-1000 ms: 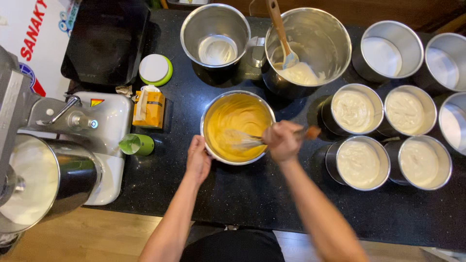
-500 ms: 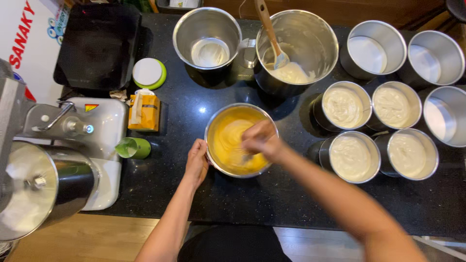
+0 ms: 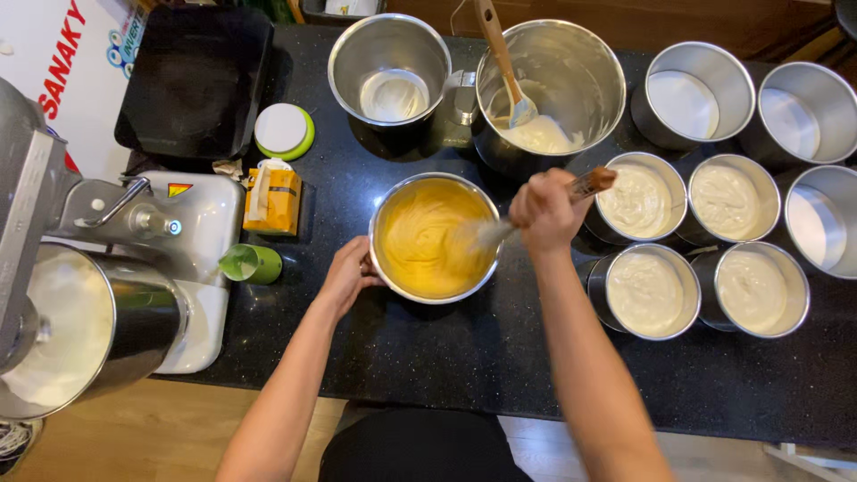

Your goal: The person whisks ingredients in a bowl by hand, pours liquid from a pitcher into the bowl, and continues whisking the mixture.

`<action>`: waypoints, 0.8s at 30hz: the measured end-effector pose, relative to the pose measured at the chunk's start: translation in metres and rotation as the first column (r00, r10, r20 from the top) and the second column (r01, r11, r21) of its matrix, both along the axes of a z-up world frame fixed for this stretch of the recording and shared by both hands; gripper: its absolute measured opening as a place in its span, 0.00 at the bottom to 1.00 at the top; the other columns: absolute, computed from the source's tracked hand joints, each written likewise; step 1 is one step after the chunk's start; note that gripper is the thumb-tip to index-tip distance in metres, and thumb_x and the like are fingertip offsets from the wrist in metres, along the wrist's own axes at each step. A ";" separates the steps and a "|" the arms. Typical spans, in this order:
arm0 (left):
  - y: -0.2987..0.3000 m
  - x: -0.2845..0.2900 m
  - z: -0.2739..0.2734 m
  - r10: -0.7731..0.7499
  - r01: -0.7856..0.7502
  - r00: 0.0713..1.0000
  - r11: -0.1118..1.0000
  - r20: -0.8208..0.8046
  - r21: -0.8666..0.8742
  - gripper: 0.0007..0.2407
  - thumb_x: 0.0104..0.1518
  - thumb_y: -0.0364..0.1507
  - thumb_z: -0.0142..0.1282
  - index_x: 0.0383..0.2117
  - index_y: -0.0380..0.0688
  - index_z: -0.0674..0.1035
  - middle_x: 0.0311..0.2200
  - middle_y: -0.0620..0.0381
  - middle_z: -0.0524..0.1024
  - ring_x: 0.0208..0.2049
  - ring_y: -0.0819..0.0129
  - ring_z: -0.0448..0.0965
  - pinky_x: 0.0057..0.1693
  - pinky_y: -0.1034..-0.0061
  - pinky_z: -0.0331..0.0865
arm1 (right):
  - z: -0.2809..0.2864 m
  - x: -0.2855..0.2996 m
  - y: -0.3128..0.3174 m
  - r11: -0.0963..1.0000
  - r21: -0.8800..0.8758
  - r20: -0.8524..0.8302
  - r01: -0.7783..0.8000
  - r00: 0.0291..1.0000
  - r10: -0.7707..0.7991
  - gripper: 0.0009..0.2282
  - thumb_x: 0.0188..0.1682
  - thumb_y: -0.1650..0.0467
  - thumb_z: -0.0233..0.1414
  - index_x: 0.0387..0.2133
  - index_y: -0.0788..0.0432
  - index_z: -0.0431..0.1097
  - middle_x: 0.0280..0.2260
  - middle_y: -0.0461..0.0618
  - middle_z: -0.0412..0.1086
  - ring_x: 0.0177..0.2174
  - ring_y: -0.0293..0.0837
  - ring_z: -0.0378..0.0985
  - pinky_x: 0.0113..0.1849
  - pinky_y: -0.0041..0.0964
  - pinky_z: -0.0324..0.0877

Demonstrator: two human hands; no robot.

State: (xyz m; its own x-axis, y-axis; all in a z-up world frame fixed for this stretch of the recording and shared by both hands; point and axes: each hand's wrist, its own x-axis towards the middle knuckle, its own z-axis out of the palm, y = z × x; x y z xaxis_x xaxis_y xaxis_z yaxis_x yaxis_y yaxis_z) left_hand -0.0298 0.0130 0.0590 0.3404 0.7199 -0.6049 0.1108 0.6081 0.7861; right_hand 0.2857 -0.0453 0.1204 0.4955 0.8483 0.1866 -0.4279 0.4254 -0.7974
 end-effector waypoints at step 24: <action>-0.056 0.013 -0.056 0.138 -0.115 0.934 0.989 0.331 -0.088 0.09 0.69 0.34 0.42 0.32 0.51 0.71 0.27 0.63 0.72 0.28 0.74 0.71 0.34 0.77 0.66 | 0.003 0.009 0.027 0.950 -0.252 0.277 -0.186 0.926 0.255 0.12 0.46 0.74 0.51 0.14 0.56 0.58 0.14 0.47 0.60 0.12 0.42 0.60 0.17 0.38 0.58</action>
State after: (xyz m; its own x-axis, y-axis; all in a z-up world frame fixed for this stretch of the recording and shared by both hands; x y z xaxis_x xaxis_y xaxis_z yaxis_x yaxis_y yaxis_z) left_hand -0.0170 -0.0428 0.0031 0.4406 0.7324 -0.5190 -0.2332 0.6517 0.7217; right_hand 0.2950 -0.0180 0.1230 0.2399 0.9660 0.0967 -0.2145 0.1499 -0.9652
